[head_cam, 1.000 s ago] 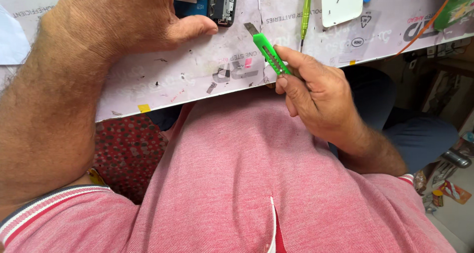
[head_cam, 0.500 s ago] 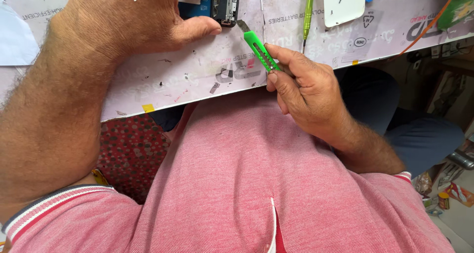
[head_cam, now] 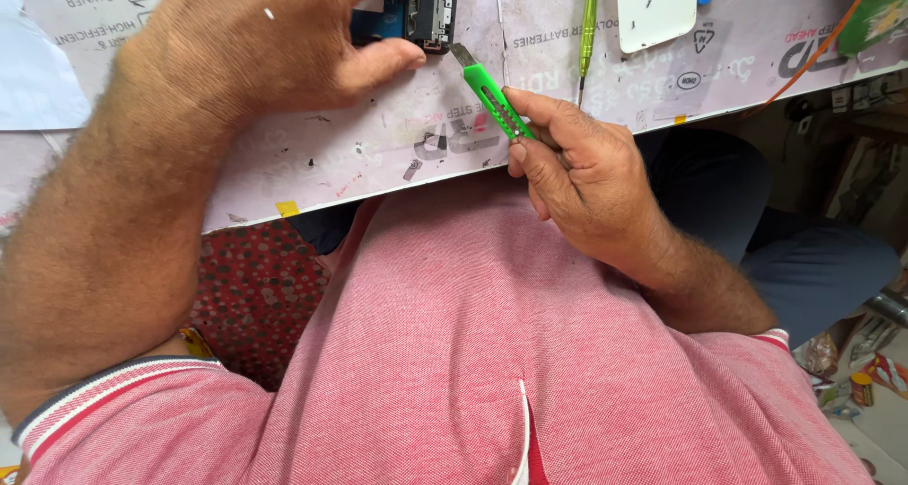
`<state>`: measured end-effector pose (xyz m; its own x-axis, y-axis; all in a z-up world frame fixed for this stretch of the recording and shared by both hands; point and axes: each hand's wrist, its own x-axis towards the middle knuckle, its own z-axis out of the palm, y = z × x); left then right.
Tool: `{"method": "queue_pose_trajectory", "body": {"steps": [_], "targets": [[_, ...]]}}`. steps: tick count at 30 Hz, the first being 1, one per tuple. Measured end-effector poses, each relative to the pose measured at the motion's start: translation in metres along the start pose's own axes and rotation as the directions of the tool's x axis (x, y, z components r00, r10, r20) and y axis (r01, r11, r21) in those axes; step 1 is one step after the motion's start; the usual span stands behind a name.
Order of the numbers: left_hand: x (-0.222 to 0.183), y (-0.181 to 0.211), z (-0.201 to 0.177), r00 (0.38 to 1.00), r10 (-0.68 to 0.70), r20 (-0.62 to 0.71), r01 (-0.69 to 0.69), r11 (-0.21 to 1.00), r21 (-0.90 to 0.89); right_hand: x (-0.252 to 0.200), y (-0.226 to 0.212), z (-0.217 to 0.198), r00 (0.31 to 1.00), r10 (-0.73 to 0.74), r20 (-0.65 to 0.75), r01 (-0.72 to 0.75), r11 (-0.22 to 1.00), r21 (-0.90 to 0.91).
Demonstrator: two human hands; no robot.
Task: The person pries open a mobile phone, removes the battery, and uses a blade to scrape and clean the internal components and housing edges.
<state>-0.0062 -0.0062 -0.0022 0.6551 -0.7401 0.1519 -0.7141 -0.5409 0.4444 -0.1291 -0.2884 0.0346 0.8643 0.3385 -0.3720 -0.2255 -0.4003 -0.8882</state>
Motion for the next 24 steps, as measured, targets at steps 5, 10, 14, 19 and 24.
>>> {"method": "queue_pose_trajectory", "body": {"steps": [5,10,14,19,24], "targets": [[0.004,0.005,-0.002,1.0,0.014,0.0,-0.013,0.996,-0.094,0.001,-0.001,0.002,1.0,0.009,0.005,-0.009,0.997,0.072],[0.006,0.007,0.0,0.998,0.021,-0.058,-0.03,0.986,-0.165,-0.001,-0.001,0.011,0.981,0.195,0.007,-0.187,0.929,0.319],[0.007,0.013,0.003,0.998,-0.027,-0.049,0.021,0.993,-0.118,0.0,0.0,0.012,0.981,0.195,0.016,-0.186,0.9,0.395],[0.006,0.012,0.004,0.998,-0.007,-0.065,-0.002,0.991,-0.132,0.0,0.0,0.013,0.965,0.257,0.057,-0.248,0.815,0.524],[0.005,0.009,0.003,0.998,0.009,-0.068,-0.02,0.986,-0.163,0.0,0.001,0.016,0.952,0.293,0.087,-0.275,0.695,0.664]]}}
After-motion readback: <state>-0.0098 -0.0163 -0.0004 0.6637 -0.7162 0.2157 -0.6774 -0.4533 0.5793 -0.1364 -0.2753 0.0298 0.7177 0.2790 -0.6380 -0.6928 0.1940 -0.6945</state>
